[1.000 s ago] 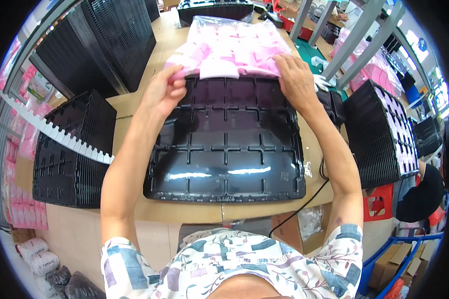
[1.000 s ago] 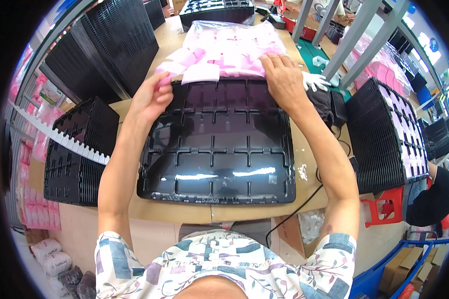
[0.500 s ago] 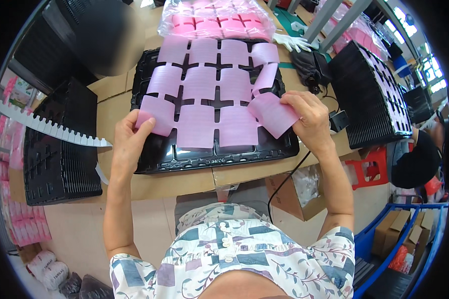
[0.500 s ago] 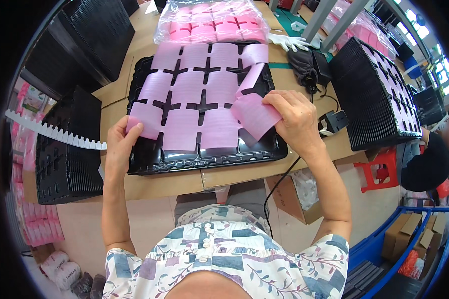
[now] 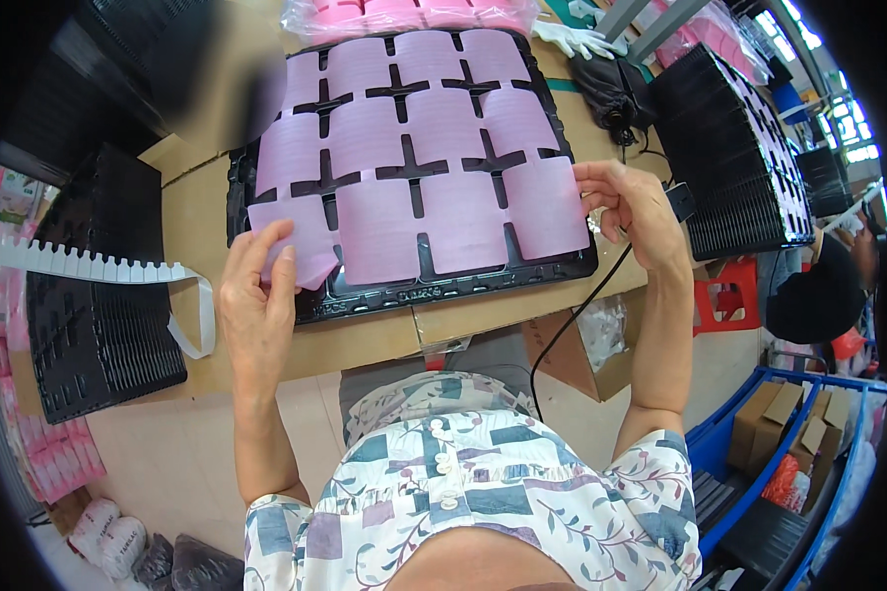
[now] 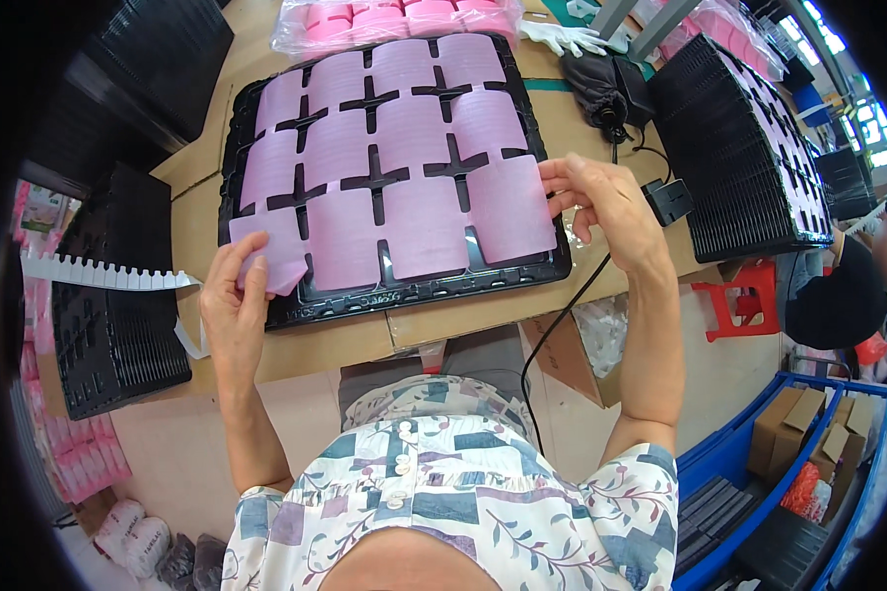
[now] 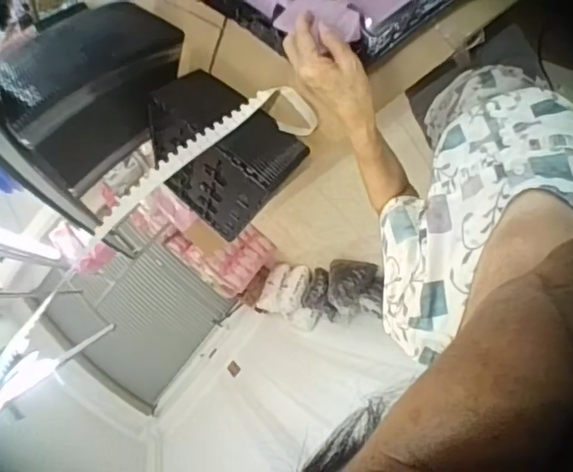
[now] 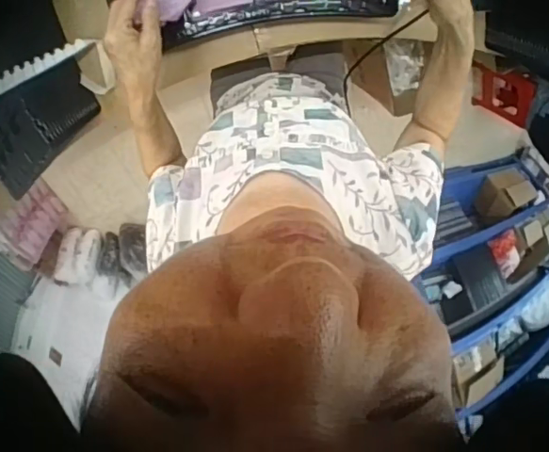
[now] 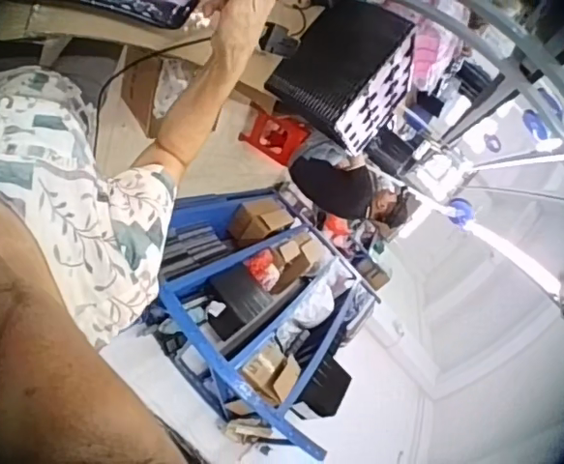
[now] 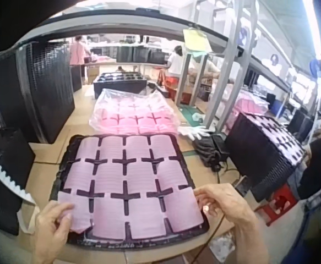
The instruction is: The person applies small white adhesive pads to the corners of a black plastic tray, then places a pink foam insert into the tray and presses it down. The person repeats this process with a second tray, applying adhesive pads and inserting another pink foam insert.
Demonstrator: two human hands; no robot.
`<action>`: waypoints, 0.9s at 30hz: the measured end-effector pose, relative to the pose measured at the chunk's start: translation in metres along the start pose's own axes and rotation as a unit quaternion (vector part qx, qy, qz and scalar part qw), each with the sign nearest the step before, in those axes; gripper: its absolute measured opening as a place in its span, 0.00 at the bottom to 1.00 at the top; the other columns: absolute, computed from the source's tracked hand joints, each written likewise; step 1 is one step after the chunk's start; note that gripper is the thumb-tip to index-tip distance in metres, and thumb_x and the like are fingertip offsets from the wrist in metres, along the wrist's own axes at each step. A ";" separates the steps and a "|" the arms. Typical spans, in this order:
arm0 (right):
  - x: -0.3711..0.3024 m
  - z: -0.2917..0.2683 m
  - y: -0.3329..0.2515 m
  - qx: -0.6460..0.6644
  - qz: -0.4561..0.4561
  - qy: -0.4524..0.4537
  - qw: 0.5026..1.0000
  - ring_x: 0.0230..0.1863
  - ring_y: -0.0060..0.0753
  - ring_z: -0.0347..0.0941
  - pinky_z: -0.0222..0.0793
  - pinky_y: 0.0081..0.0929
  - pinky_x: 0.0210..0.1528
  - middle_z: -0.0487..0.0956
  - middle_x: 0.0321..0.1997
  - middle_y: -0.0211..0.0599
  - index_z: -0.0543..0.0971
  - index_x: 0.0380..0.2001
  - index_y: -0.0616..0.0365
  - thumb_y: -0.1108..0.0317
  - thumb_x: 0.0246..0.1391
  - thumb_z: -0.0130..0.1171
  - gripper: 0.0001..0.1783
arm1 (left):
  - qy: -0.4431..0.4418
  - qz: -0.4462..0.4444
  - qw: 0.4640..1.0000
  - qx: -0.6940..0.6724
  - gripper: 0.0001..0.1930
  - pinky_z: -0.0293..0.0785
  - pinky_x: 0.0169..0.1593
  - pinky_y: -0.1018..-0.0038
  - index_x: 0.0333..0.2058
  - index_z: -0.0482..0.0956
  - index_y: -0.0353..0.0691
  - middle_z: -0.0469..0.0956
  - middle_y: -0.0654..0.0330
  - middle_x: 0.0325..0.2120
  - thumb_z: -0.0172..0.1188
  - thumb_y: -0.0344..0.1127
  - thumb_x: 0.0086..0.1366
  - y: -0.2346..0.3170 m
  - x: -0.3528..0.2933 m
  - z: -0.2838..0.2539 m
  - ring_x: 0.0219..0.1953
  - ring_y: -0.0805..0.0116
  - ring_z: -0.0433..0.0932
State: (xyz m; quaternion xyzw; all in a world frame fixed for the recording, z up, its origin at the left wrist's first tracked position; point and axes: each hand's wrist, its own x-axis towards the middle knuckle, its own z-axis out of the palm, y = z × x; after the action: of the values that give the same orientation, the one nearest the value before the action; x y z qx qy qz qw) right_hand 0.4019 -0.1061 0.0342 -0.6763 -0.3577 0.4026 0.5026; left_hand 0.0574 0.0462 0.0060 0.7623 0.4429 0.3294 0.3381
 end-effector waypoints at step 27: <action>0.001 0.055 0.015 -0.505 -0.136 0.208 0.827 0.24 0.42 0.78 0.71 0.37 0.28 0.79 0.20 0.34 0.78 0.43 0.54 0.64 0.50 0.66 0.17 | 0.027 0.083 0.972 0.219 0.06 0.68 0.30 0.75 0.38 0.81 0.37 0.74 0.58 0.25 0.61 0.26 0.62 -0.013 0.007 -0.008 0.23 0.70 0.69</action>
State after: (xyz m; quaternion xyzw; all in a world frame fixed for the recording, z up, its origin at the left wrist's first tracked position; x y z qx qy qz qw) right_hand 0.3539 -0.0869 0.0104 -0.8477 -0.4865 -0.0571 0.2036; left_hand 0.0480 0.0595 0.0014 0.8427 0.4484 0.2718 0.1222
